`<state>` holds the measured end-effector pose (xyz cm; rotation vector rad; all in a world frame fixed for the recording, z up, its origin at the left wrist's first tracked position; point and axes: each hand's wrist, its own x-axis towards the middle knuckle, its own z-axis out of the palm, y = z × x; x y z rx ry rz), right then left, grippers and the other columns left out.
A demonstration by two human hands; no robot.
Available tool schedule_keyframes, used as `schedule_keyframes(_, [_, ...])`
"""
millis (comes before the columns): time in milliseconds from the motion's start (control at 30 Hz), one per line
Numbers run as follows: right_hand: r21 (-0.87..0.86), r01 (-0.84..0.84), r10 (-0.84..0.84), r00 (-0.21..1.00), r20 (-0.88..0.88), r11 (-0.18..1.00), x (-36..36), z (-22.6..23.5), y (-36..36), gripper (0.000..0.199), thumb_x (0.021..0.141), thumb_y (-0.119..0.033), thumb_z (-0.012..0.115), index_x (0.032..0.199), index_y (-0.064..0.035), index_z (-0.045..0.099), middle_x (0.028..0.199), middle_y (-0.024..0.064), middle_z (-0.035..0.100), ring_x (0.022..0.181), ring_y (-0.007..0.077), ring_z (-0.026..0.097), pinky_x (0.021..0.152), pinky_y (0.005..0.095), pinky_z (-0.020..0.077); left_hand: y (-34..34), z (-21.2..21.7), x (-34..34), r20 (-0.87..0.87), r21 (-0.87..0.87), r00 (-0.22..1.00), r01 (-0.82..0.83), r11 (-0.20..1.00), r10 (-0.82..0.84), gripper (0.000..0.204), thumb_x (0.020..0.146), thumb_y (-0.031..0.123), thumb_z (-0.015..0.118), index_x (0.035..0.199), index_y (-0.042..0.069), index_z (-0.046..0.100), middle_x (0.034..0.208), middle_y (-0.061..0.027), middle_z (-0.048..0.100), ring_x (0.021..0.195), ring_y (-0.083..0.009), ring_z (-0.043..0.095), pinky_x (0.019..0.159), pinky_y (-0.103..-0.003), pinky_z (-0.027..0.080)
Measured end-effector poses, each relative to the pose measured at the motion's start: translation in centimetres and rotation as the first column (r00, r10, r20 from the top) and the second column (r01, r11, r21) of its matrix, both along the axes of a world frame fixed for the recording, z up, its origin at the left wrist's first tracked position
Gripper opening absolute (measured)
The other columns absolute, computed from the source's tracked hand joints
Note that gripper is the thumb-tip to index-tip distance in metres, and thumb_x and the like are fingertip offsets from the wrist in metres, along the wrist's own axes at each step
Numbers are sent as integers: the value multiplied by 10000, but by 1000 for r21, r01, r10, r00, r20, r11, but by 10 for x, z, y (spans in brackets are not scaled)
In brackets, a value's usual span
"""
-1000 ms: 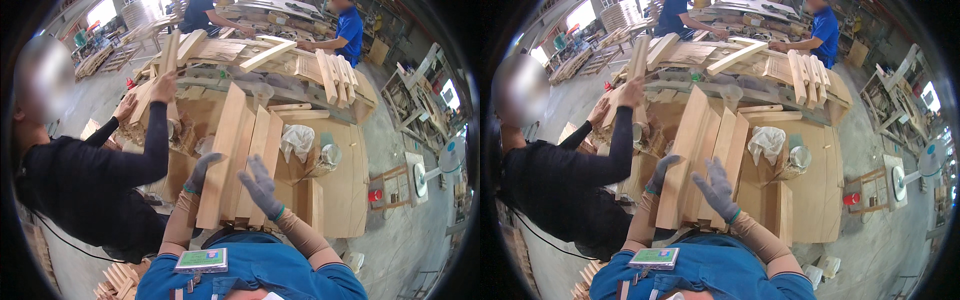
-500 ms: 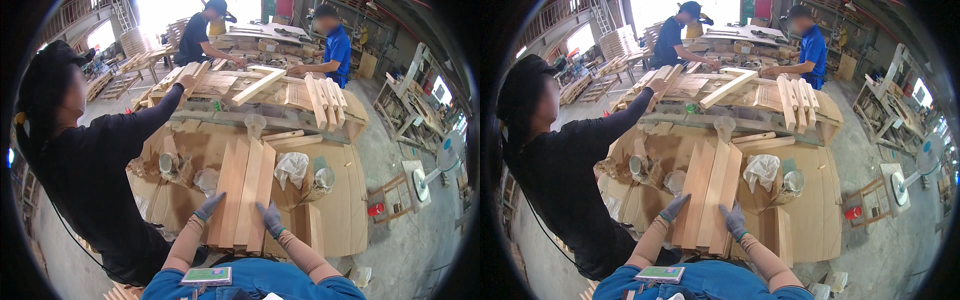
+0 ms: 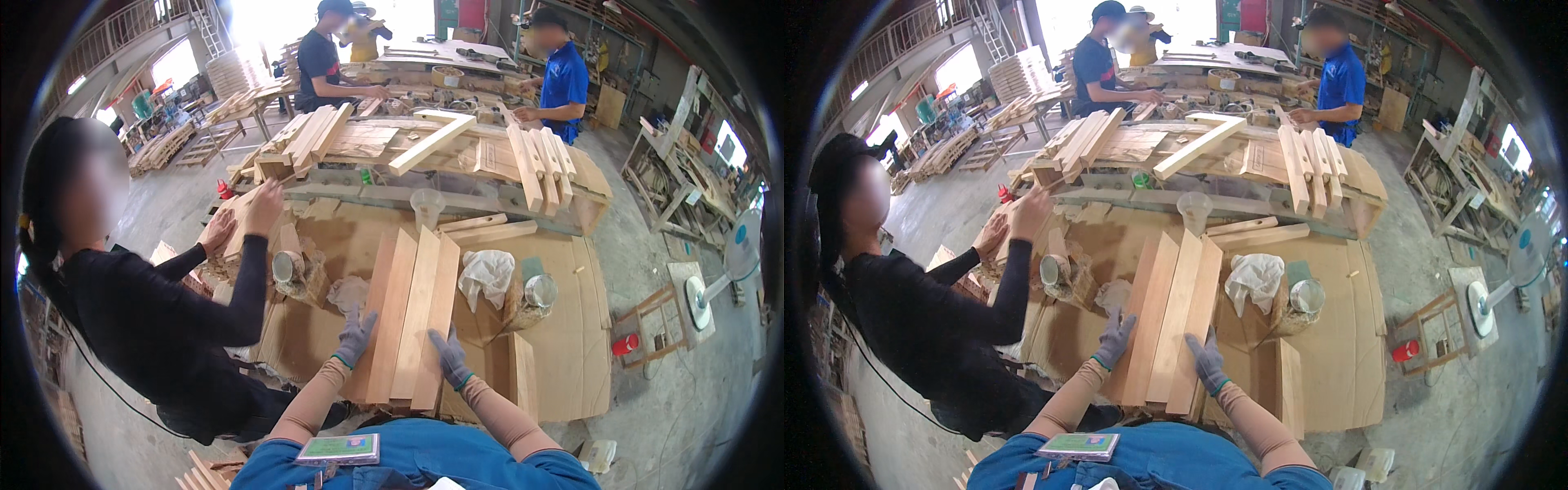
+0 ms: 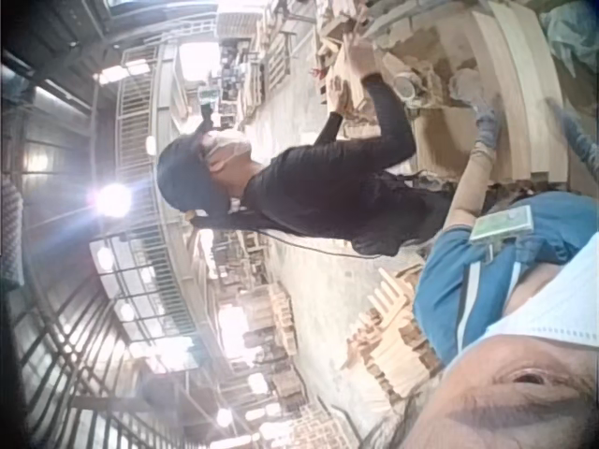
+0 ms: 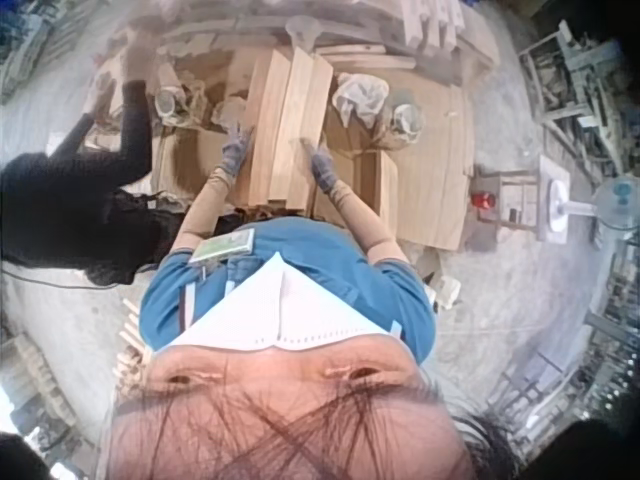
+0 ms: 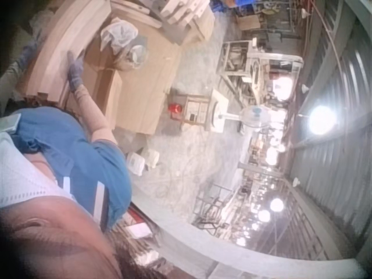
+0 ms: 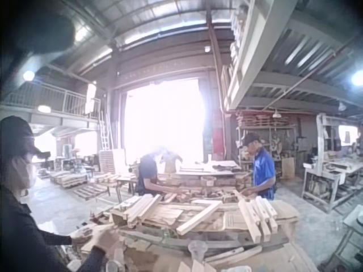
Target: The person picks up wooden planks from a stack, walks to a workbench, and applies glue to the edges of the planks using a brush. The person then places the glued planks on the workbench.
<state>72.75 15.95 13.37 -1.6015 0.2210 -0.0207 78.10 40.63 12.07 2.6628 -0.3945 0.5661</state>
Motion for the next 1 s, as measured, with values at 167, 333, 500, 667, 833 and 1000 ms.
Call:
schedule_keyframes(167, [-46,-13,10,998,-68,999,-8,26,3,696,842,-369,541,1364,-18,242,1243,170,480,1111,260,483,931,313,356,-23,44,-26,-93,-477,994,13,879,-65,695,844,378,556,1328,-44,291,1340,-239,353,1218,-348,391,997,-347,330])
schedule_keyframes(333, [-251,14,-25,999,-43,968,-21,26,-3,692,860,-335,492,1404,-61,165,1283,210,449,1143,325,470,936,343,358,-49,65,-62,-285,-487,914,121,865,-289,763,847,397,556,1349,-68,218,1385,-267,262,1295,-359,267,1048,-371,246])
schedule_keyframes(500, [-249,-47,-12,974,-228,967,-34,48,6,666,868,-321,471,1406,-75,165,1282,225,444,1124,355,479,930,350,368,-50,61,-72,-332,-506,900,83,858,-283,805,832,380,585,1369,-54,170,1401,-295,189,1322,-363,200,1068,-377,201])
schedule_keyframes(667, [-258,34,-63,992,-107,966,-35,37,8,667,876,-305,467,1402,-41,153,1276,236,444,1122,332,488,931,336,363,-47,61,-70,-230,-487,893,238,840,-386,831,803,352,629,1380,-29,167,1416,-273,175,1331,-349,185,1067,-365,208])
schedule_keyframes(833, [-201,32,-47,997,-68,979,-33,33,11,672,879,-299,470,1400,-26,146,1293,235,426,1152,319,468,944,322,350,-45,57,-71,-216,-482,904,229,845,-368,833,785,329,652,1381,-15,182,1417,-263,185,1329,-351,192,1061,-362,226])
schedule_keyframes(1000, [-269,112,-95,992,77,957,-34,21,13,655,886,-292,468,1398,-25,159,1322,225,397,1184,307,441,957,324,338,-47,58,-71,-209,-485,907,228,844,-365,822,781,324,655,1378,-8,198,1413,-265,193,1316,-358,225,1049,-358,255])
